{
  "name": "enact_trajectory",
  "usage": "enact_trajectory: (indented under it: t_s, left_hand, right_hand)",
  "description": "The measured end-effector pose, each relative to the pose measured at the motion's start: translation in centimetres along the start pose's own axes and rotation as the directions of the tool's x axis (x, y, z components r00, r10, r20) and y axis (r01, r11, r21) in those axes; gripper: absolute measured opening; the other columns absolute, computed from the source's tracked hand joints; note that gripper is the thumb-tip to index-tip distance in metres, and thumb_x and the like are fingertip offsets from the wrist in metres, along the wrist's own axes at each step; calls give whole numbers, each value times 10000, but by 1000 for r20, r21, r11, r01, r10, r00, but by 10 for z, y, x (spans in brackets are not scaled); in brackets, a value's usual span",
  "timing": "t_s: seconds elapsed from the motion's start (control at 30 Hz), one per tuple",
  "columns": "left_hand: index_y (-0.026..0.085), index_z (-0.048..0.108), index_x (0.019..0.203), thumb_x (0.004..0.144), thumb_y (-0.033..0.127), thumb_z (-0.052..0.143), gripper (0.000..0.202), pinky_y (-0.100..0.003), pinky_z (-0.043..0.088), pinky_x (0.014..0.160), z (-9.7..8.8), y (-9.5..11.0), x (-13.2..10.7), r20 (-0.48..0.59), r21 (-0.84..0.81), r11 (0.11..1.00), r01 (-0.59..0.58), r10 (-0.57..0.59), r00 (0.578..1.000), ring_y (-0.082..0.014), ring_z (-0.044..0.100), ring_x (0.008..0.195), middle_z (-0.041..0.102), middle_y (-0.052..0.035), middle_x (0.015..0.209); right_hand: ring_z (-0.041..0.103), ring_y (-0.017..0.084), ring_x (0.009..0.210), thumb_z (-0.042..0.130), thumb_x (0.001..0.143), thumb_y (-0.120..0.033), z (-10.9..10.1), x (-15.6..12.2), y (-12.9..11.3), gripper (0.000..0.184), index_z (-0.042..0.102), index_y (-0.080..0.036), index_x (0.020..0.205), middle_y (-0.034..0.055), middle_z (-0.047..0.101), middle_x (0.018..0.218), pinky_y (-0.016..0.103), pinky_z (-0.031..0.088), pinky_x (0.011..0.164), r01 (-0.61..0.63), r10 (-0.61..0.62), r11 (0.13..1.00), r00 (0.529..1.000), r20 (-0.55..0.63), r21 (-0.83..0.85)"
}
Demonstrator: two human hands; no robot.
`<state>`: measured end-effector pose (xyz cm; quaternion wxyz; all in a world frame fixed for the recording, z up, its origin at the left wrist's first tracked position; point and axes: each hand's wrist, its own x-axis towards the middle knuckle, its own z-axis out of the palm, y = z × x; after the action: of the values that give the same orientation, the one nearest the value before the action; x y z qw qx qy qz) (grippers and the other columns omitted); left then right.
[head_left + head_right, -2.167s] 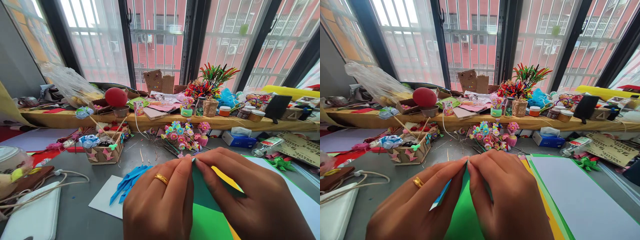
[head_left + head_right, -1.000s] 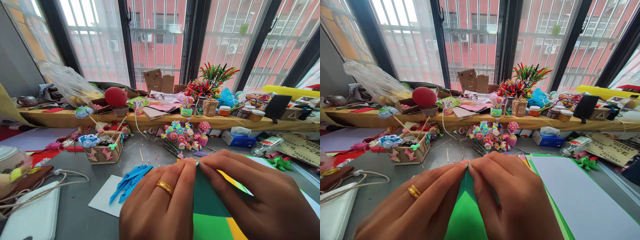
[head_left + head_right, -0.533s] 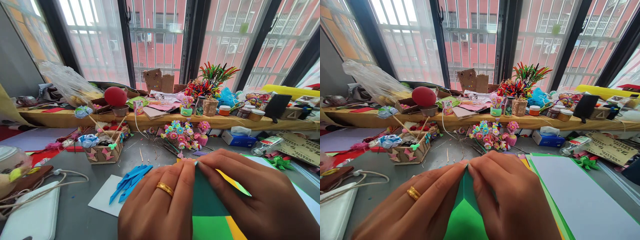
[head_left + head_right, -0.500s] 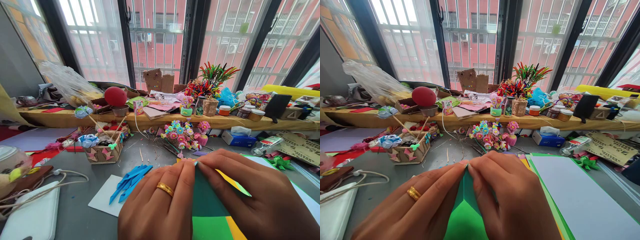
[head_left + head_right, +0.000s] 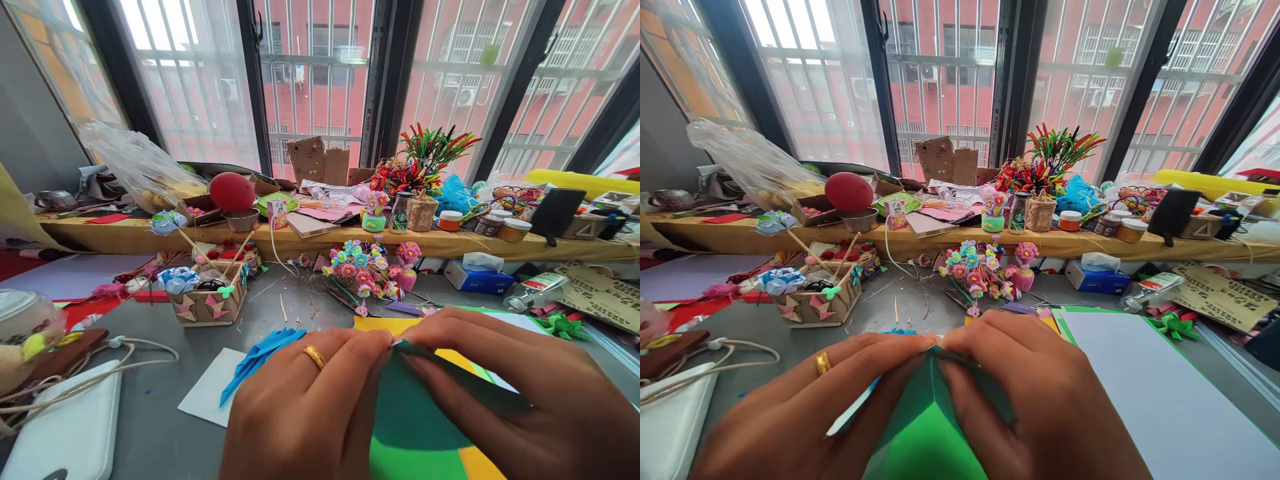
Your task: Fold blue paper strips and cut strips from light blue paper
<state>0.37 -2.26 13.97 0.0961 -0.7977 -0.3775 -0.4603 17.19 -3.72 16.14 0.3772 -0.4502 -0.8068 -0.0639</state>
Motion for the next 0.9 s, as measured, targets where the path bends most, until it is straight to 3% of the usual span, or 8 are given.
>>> enact_trajectory:
  t_s: [0.17,0.47,0.63,0.8,0.9]
  left_hand:
    - [274,618,837,747,154,510,184,-130,482,540,-7,-6,7,181,-137,990,38,-13,983,-88,632,582,680,81,696]
    - [295,643,751,733,165,523,178,-138,476,418,-5,-10,8,215,-332,930,157,-87,973,-107,621,472,686,76,632]
    - [298,653,748,723,188,551,152,-127,482,411,-7,-11,9,232,-290,940,180,-113,966,-105,629,487,683,84,612]
    - [300,649,745,724,193,558,141,-140,501,452,-8,-11,11,234,-237,960,149,-93,968,-106,629,490,684,95,614]
    - [306,650,746,721,208,567,131,-153,501,438,-9,-10,11,223,-228,961,156,-104,969,-116,631,493,687,95,625]
  right_hand:
    - [618,133,565,552,713,-197,-4,1,6,101,627,-262,694,-37,661,657,183,506,486,-61,47,994,988,146,91]
    - [598,167,626,553,732,-335,0,2,9,137,635,-252,660,-15,640,646,214,479,479,-318,219,886,929,300,338]
    - [580,150,629,556,732,-342,3,5,13,162,631,-208,679,-10,615,644,187,444,464,-392,229,812,895,382,432]
    - [574,144,624,647,657,-335,5,8,16,133,640,-201,655,-17,616,636,192,446,501,-364,203,811,909,363,458]
    - [566,118,555,623,688,-302,5,7,15,108,636,-206,639,-30,608,609,170,439,465,-397,205,769,896,395,501]
